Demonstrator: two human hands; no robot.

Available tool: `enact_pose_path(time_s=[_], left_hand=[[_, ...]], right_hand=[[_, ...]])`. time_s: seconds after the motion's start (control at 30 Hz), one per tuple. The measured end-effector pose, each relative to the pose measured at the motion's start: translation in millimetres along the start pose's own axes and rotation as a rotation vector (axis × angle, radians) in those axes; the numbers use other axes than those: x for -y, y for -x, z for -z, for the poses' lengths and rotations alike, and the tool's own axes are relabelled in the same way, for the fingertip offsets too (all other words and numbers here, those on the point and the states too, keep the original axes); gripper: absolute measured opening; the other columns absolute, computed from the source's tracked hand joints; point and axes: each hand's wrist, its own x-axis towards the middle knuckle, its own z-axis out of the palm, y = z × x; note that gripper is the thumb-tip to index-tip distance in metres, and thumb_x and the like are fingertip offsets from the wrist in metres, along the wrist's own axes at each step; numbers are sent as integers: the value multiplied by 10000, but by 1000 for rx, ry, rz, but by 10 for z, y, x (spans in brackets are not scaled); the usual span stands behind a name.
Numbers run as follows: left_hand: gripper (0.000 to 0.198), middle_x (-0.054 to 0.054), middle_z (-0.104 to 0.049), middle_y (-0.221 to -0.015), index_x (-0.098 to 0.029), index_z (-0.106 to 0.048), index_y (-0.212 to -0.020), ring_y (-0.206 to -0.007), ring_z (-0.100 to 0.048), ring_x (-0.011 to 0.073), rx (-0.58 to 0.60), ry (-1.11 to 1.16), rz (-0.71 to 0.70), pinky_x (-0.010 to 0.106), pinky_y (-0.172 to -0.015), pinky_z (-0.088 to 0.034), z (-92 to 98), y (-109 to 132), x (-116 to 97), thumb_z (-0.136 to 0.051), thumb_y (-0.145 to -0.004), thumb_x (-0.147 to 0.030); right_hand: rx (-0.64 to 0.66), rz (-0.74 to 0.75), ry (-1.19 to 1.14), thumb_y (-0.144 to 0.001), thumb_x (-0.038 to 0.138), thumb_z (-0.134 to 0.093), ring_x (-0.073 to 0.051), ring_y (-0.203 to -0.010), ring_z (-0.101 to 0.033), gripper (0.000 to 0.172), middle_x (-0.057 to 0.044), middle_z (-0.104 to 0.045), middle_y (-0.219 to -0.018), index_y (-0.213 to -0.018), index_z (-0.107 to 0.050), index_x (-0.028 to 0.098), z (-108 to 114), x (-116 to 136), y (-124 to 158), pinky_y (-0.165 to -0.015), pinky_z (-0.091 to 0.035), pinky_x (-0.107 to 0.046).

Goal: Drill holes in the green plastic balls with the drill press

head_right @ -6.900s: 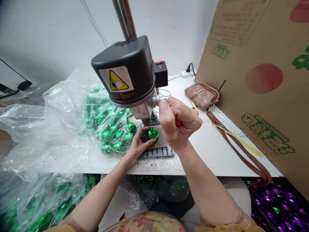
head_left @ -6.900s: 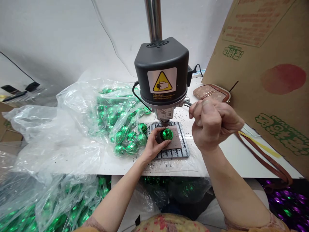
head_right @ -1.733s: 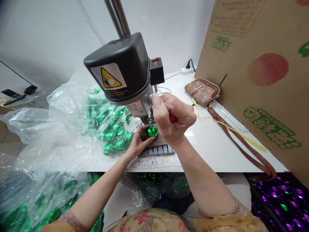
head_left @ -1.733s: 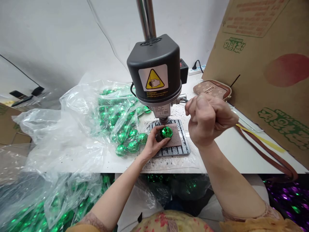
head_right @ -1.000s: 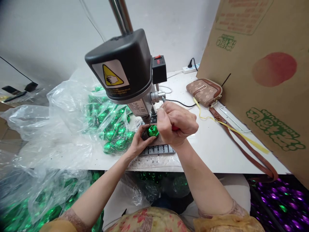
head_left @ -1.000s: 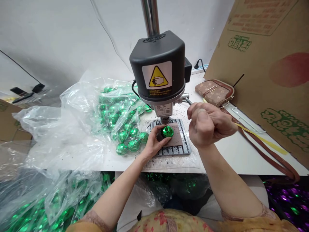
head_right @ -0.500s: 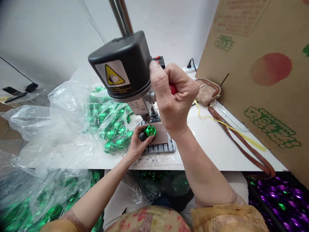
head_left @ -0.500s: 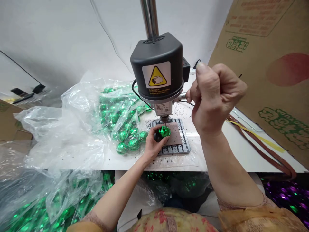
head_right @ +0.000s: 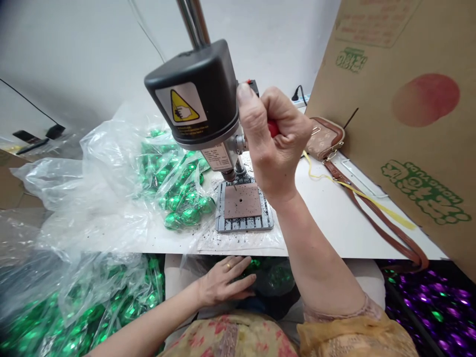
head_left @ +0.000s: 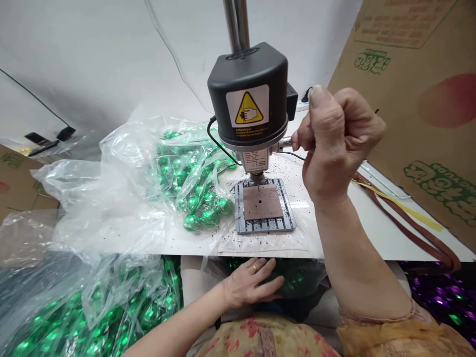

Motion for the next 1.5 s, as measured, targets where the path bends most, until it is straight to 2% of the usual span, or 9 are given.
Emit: enact_pose_path(time_s=[0.17, 0.27, 0.4, 0.63, 0.87, 1.1, 1.23, 1.4, 1.5], left_hand=[[373, 100, -676, -1226, -246, -566, -1271, -1248, -599, 269, -4, -78, 234, 479, -1022, -538, 381, -399, 620, -477, -932, -119], [399, 162, -610, -1334, -208, -563, -1318, -1281, -570, 322, 243, -186, 532, 499, -1021, -506, 664, -617, 1037, -456, -945, -113], [319, 147, -658, -1134, -180, -609, -1254, -976, -692, 277, 527, -289, 793, 380, -828, -532, 910, -701, 1334, -455, -975, -162], [282, 115, -634, -1040, -173, -666, -1017, -883, -687, 291, 699, -295, 855, 339, -710, -487, 941, -676, 1378, -646, -898, -427], [487, 91, -621, -1103, -195, -561, -1147, -992, -652, 293, 714, -190, 708, 332, -763, -486, 1025, -561, 1462, -804, -726, -205], [174, 123, -658, -1025, -212, -584, -982, -992, -616, 311, 481, -418, 724, 392, -844, -464, 921, -263, 1305, -681, -882, -316], [246, 123, -671, -933, -219, -588, -821, -1000, -587, 341, 494, -425, 673, 434, -878, -432, 892, -154, 1210, -620, -909, -447], [191, 128, -655, -856, -201, -621, -925, -1001, -569, 352, 360, -451, 782, 466, -896, -412, 884, -330, 1160, -480, -964, -324], [202, 164, -643, -1023, -188, -615, -1084, -1086, -548, 375, 428, -487, 772, 471, -903, -429, 836, -522, 1218, -563, -890, -210]], right_hand=[[-53, 0, -26, -896, 237, -623, -59, -415, -319, 463, 67, -253, -504, -576, -290, 229, -10, -17, 4, -438, -300, -287], [-50, 0, -41, -890, 206, -623, -81, -394, -330, 464, 61, -288, -478, -564, -294, 231, -6, -12, 5, -418, -281, -317], [-31, 3, 12, -904, 291, -611, -101, -404, -341, 467, 49, -290, -489, -568, -293, 238, 16, -30, 23, -417, -309, -334], [-19, 20, 31, -917, 382, -578, -135, -454, -370, 442, 32, -310, -523, -591, -310, 250, 26, -71, 47, -463, -329, -357], [-15, -5, -1, -916, 323, -592, -93, -435, -328, 451, 49, -296, -508, -582, -303, 230, 25, -36, 63, -450, -311, -313], [-5, 10, 25, -919, 341, -589, -65, -445, -322, 468, 58, -291, -506, -577, -293, 222, 34, -10, 69, -458, -305, -280], [-21, 14, 2, -915, 320, -596, -66, -447, -338, 457, 56, -290, -513, -570, -314, 218, 26, 15, 76, -462, -308, -279], [-33, 6, -23, -906, 335, -614, -68, -432, -356, 476, 54, -305, -493, -555, -318, 211, 23, 10, 79, -445, -301, -282], [-32, 25, -36, -902, 327, -623, -62, -427, -360, 476, 58, -309, -489, -551, -323, 209, 27, 2, 76, -439, -297, -278]])
